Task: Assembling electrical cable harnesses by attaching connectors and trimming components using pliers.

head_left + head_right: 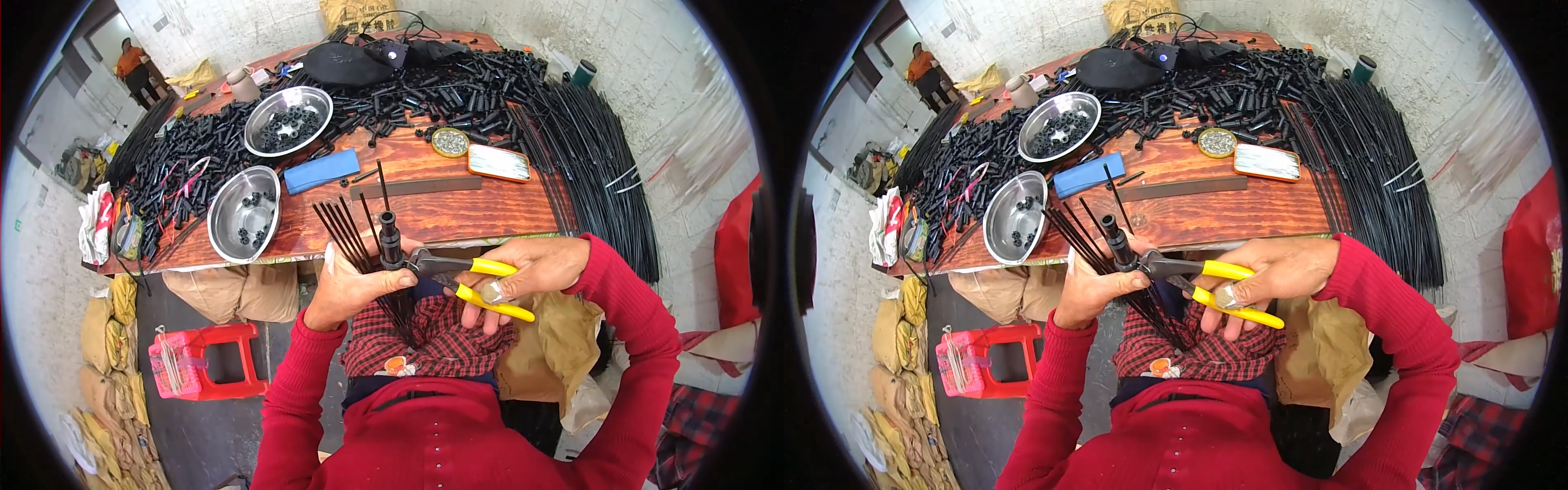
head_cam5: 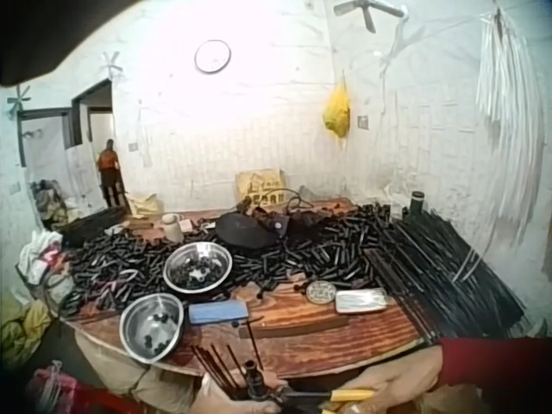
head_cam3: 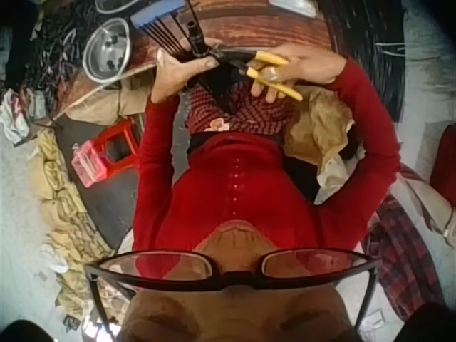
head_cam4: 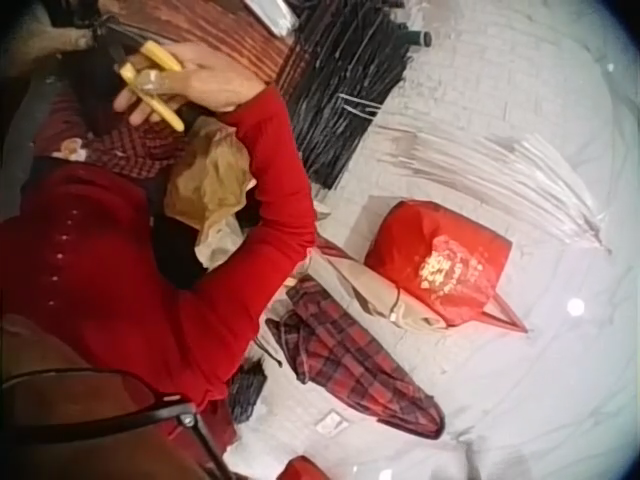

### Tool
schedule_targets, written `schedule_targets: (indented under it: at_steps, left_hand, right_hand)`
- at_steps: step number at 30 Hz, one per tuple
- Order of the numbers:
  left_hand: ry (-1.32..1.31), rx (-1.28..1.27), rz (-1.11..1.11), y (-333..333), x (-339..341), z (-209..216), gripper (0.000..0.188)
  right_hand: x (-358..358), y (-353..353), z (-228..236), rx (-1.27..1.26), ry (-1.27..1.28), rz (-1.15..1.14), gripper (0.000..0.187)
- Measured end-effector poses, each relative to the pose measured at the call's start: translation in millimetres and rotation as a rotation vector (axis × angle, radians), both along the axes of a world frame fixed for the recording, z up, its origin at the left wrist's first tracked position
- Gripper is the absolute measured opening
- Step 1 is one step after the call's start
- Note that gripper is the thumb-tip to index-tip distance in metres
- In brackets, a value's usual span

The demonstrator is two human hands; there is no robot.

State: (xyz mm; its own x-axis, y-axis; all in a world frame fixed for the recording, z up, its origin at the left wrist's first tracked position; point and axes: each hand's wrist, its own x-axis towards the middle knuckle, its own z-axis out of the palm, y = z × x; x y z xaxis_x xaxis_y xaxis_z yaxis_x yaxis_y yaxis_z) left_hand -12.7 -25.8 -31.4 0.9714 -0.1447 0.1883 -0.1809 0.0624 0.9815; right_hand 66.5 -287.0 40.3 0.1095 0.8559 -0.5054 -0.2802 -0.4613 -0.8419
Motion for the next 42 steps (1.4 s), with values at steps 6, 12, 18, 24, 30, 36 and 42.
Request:
schedule_targets:
  at_steps: [6,12,18,24,30,36,42]
  left_hand:
    - [0.072,-0.071,0.013,1.1,4.4,-6.0,0.037]
    - [0.083,-0.130,-0.001,6.8,7.4,-14.3,0.038]
    - [0.088,-0.206,-0.060,14.3,7.8,-23.6,0.042]
    - [0.085,-0.156,0.007,23.2,6.4,-24.8,0.047]
    - [-0.043,-0.154,-0.001,29.1,5.1,-19.9,0.046]
    - [-0.023,-0.106,0.000,28.0,5.4,-21.9,0.055]
    - [0.082,-0.100,-0.006,24.0,0.7,-20.3,0.056]
  right_hand:
    - [3.6,2.8,-3.4,-0.041,-0.061,0.020,0.043]
    - [-8.0,7.8,-20.7,0.009,-0.101,-0.062,0.039]
    - [-31.5,19.9,-52.7,0.044,-0.171,-0.178,0.036]
    - [-38.6,28.2,-70.1,0.112,-0.058,-0.294,0.036]
    - [-34.4,30.1,-69.0,0.145,-0.305,-0.410,0.042]
    - [-36.2,49.4,-70.9,0.204,-0.542,-0.522,0.023]
    - [-35.6,72.0,-70.0,0.386,-0.959,-0.648,0.041]
